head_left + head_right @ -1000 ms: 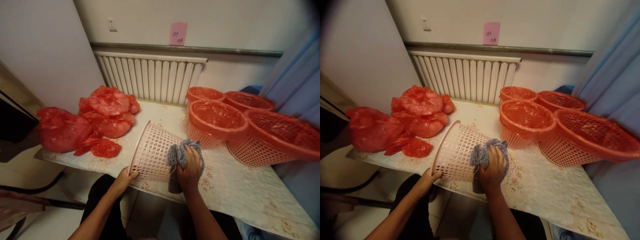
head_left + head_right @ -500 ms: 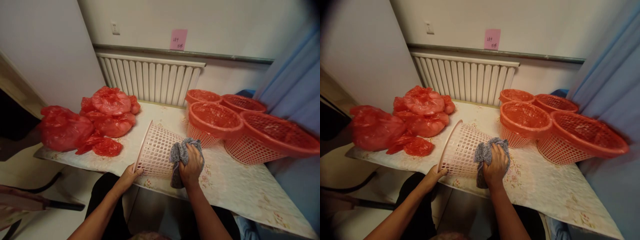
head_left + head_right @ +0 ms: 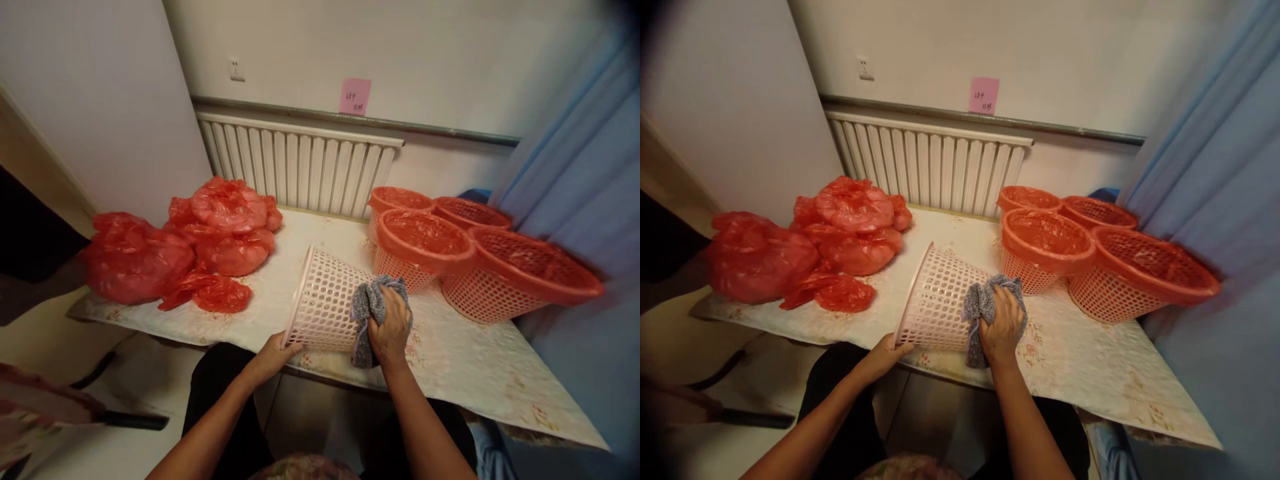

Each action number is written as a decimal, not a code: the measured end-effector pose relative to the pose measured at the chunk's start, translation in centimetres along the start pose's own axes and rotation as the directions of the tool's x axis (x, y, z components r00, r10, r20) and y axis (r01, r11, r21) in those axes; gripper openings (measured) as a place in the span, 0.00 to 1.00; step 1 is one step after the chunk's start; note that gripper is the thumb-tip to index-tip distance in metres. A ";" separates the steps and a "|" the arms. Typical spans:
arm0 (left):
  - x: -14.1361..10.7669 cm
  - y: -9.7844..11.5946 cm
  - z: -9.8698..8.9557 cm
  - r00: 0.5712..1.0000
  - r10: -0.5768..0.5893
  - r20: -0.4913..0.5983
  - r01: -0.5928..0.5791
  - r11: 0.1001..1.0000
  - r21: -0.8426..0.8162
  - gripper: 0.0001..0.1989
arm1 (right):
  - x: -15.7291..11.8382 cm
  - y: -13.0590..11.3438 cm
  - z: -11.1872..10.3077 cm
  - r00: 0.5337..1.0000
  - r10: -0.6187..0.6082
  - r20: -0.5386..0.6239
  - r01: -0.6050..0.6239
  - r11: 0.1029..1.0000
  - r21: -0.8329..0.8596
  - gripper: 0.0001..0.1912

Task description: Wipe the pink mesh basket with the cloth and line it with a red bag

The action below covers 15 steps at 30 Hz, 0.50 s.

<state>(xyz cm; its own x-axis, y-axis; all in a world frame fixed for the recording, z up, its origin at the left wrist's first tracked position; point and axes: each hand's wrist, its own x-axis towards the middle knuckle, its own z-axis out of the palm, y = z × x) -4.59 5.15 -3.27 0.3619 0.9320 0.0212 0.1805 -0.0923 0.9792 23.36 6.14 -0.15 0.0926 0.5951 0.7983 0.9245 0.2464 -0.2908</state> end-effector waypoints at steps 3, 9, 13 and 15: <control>-0.1 -0.4 -0.1 1.000 0.017 0.017 -0.017 1.000 0.014 0.23 | -0.2 -0.2 0.0 1.000 0.013 0.007 -0.013 1.000 0.003 0.25; 0.3 -0.4 0.2 0.999 0.011 -0.031 -0.010 1.000 0.018 0.23 | -0.1 -0.4 0.2 0.999 0.026 -0.042 -0.026 1.000 0.015 0.24; 0.2 -0.4 0.3 0.999 0.030 -0.034 -0.030 1.000 0.002 0.22 | 0.2 -1.5 0.3 0.994 0.095 -0.052 -0.093 0.995 0.041 0.24; 0.3 -0.5 0.3 0.999 0.036 -0.030 -0.036 0.999 0.008 0.21 | 0.2 -2.8 0.4 0.994 0.097 -0.039 -0.094 0.992 0.080 0.24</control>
<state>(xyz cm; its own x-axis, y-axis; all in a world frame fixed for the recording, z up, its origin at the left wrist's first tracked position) -4.27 5.30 -3.79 0.3408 0.9381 0.0623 0.1745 -0.1282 0.9763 20.63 5.87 0.64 0.1964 0.5859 0.7862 0.8792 0.2497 -0.4058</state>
